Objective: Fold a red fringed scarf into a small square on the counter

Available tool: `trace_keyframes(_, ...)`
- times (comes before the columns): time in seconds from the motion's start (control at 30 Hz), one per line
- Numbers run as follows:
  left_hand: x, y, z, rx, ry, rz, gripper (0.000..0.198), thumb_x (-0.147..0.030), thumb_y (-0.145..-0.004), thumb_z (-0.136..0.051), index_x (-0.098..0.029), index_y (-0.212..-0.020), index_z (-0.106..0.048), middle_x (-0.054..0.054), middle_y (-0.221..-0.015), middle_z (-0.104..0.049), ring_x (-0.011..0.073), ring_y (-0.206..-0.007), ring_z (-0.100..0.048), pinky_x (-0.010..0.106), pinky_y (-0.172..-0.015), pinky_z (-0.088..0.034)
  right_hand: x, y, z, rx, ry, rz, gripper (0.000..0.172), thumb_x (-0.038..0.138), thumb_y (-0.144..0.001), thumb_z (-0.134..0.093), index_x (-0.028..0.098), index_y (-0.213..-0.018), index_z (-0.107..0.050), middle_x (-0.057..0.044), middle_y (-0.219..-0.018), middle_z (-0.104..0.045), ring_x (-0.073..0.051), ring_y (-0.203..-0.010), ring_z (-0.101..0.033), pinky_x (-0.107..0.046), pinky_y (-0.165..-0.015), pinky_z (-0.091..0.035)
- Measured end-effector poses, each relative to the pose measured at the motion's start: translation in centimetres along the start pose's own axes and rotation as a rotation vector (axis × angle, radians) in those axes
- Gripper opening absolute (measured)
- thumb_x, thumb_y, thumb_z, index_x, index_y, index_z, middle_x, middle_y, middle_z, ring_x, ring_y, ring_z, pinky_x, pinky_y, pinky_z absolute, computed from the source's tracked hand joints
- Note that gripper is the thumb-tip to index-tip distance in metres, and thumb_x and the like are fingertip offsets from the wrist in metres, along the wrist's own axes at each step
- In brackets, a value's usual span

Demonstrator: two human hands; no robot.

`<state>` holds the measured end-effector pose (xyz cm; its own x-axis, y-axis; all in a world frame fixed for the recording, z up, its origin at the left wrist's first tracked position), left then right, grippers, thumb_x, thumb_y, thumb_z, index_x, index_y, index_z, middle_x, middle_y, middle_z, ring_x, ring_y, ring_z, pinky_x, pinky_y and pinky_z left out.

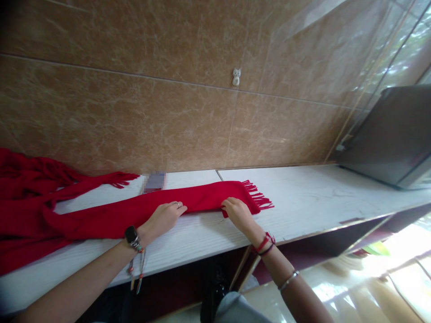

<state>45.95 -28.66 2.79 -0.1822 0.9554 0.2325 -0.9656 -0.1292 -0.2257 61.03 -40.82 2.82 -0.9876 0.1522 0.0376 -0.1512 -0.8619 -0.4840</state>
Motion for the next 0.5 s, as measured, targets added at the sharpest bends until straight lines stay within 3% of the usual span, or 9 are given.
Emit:
trace_keyframes(0.13,-0.6,0.5,0.4,-0.01,0.079,-0.102,0.014,-0.016,-0.085,-0.048,-0.017,-0.094,-0.058,0.006,-0.095,-0.059,0.0188,-0.089,-0.055,0.031,-0.078,-0.044,0.6,0.4,-0.3,0.063,-0.045,0.091,0.02,0.008,-0.082,-0.044,0.015,-0.08,-0.063,-0.006,-0.081,-0.062,-0.016,-0.076,-0.056,-0.026,-0.068,-0.045)
trace_keyframes(0.27,-1.1,0.2,2.2,-0.05,0.266,-0.219,0.02,-0.029,-0.089,-0.043,-0.02,-0.1,-0.058,0.003,-0.103,-0.056,0.0152,-0.094,-0.053,0.028,-0.084,-0.041,0.6,0.8,-0.5,0.057,-0.098,0.127,0.024,0.006,-0.08,-0.043,0.015,-0.085,-0.064,-0.007,-0.086,-0.062,-0.017,-0.081,-0.056,-0.028,-0.074,-0.046)
trace_keyframes(0.4,-1.9,-2.4,3.6,-0.086,0.366,-0.278,0.027,-0.021,-0.092,-0.034,-0.016,-0.102,-0.058,0.004,-0.106,-0.057,0.0134,-0.098,-0.051,0.025,-0.089,-0.038,0.6,0.8,-0.6,0.042,-0.128,0.154,0.025,0.007,-0.08,-0.044,0.015,-0.086,-0.066,-0.008,-0.085,-0.062,-0.018,-0.082,-0.056,-0.031,-0.075,-0.047)
trace_keyframes(0.5,-3.2,-5.1,2.9,-0.057,0.377,-0.341,0.027,-0.018,-0.092,-0.033,-0.017,-0.104,-0.057,0.005,-0.108,-0.056,0.0134,-0.098,-0.051,0.025,-0.089,-0.039,0.4,0.8,-0.6,0.03,-0.16,0.144,0.027,0.006,-0.08,-0.043,0.016,-0.086,-0.067,-0.008,-0.084,-0.061,-0.018,-0.08,-0.055,-0.031,-0.074,-0.047)
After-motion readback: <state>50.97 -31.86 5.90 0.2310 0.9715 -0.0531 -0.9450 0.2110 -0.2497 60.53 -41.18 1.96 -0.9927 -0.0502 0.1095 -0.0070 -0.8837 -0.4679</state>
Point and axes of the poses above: each hand's wrist, its own y-axis away from the middle knuckle, its own z-axis out of the back of the hand, x = y × z, the point moved 6 cm from there along -y, towards the middle knuckle
